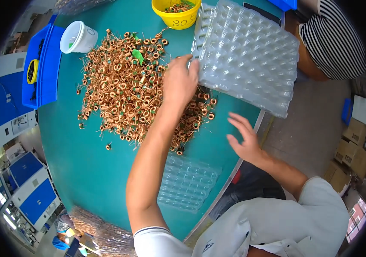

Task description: Manually placing small copper coils from a pile into individual slots of a plastic blister tray.

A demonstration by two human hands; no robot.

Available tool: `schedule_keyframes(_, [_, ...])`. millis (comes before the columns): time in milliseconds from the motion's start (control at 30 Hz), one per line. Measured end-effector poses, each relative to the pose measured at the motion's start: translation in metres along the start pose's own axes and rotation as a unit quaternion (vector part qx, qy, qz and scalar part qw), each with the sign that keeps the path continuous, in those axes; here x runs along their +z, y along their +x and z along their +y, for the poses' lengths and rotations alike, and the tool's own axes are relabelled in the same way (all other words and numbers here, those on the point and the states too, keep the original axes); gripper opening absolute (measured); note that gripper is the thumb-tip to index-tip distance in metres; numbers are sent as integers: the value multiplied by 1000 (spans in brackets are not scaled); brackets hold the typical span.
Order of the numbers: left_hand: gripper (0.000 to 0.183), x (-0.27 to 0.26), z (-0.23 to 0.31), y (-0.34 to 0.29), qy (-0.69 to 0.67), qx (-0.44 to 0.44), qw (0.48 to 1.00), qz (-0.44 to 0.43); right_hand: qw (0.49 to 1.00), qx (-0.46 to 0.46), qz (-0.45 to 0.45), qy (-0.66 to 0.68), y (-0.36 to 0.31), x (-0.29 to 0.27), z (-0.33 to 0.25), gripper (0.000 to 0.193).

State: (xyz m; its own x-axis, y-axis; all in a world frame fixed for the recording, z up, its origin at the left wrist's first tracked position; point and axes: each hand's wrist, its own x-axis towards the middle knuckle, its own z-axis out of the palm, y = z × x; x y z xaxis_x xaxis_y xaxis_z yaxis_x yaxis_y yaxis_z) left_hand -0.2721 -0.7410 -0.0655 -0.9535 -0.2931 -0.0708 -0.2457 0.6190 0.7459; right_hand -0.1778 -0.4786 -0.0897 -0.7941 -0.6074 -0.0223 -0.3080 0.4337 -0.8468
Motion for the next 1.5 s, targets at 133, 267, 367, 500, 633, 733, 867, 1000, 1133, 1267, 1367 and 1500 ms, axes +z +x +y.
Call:
schedule_keyframes(133, [77, 2, 5, 25, -29, -153, 979, -134, 850, 311, 184, 384, -45, -19, 48, 46])
schedule_keyframes(267, [99, 12, 12, 37, -18, -209, 960, -185, 751, 369, 243, 490, -28, -66, 50, 40])
schedule_keyframes(367, [107, 20, 17, 46, 0, -244, 940, -240, 846, 329, 179, 380, -21, -92, 51, 49])
schedule_keyframes(500, [105, 26, 14, 42, -161, -235, 928, -242, 840, 238, 123, 472, -31, -113, 71, 65])
schedule_keyframes(633, [98, 17, 13, 37, -150, -275, 907, -280, 800, 210, 111, 551, -42, -113, 68, 74])
schedule_keyframes(733, [90, 9, 12, 32, -203, -281, 898, -270, 713, 208, 104, 661, -32, -116, 70, 79])
schedule_keyframes(867, [79, -5, 12, 25, -384, -259, 866, -188, 678, 225, 216, 665, -4, -102, 48, 66])
schedule_keyframes(1000, [59, 2, 18, 17, -545, -102, 830, -59, 587, 224, 275, 728, 6, -107, 44, 50])
schedule_keyframes(1133, [48, 28, -1, -8, -243, -56, 966, 75, 582, 227, 261, 736, 17, -114, 29, 43])
schedule_keyframes(1267, [45, 38, -8, -13, -136, 43, 985, 95, 597, 250, 351, 677, 17, -124, 34, 35])
schedule_keyframes(1367, [30, 45, -18, -22, -37, 87, 986, 136, 608, 256, 368, 655, 16, -125, 33, 33])
schedule_keyframes(1500, [18, 52, -31, -50, 113, 176, 976, 54, 641, 263, 368, 620, 9, -125, 34, 31])
